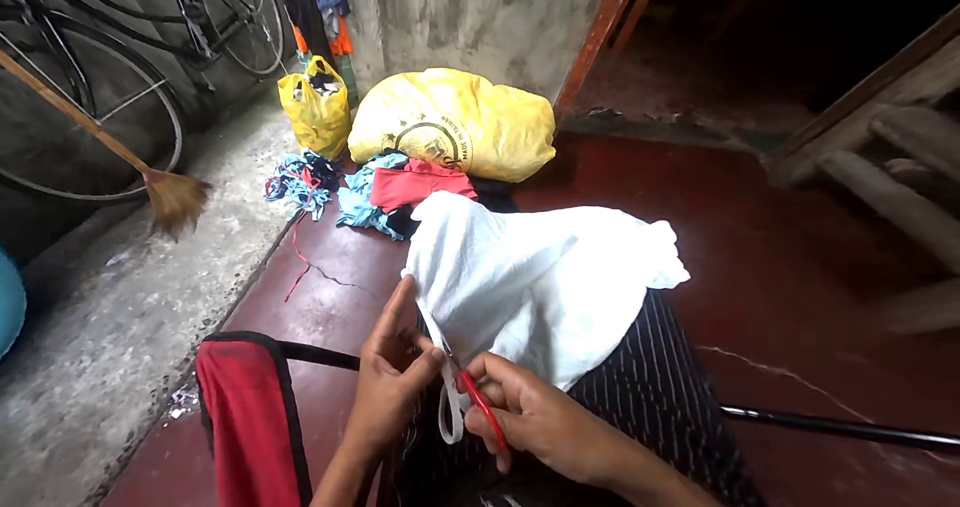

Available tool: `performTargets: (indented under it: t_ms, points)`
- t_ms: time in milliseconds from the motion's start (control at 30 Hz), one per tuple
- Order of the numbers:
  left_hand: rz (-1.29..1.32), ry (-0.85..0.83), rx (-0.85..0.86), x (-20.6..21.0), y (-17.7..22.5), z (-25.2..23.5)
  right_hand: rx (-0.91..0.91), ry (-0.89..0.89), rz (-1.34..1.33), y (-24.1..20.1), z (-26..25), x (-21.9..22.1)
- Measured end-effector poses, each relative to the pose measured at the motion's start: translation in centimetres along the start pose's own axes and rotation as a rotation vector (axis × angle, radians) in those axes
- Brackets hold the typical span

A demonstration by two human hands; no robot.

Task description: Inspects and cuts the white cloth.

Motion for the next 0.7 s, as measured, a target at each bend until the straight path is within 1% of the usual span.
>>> performTargets:
  t_ms: [100,167,267,433,567,700]
  points:
    - [0.002,-0.021,0.0,0.2,0.0,0.1,0.009,-0.027,0.011,-0.4,-0.2,-0.1]
    - [0.007,-0.046,0.023,0.4,0.1,0.1,-0.024,-0.039,0.034,-0.9,-0.5,-0.2]
    - [-0.002,-0.056,0.038,0.3,0.4,0.0,-0.056,-0.011,0.03,-0.9,-0.9,-0.2]
    - [0.036,-0.086,-0.022,0.1,-0.4,0.0,0.013,0.056,-0.009,-0.1,-0.8,-0.3]
    - [0.0,-0.019,-0.067,-0.5,-2.1,-1.0,0.037,0.064,0.007,0.9,-0.6,-0.5]
    - [-0.064,0.038,-0.058,-1.1,-2.0,-2.2,0.041,0.109,0.062,1.6,-0.5,-0.7]
Point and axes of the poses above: each hand's wrist, its own z-axis away from the middle knuckle, its own x-axis out of the palm, y = z × x, the point moved 4 cm from there along -z, towards the middle knuckle, and after that the axes turned 10 degrees about x, right-handed, at the moved point
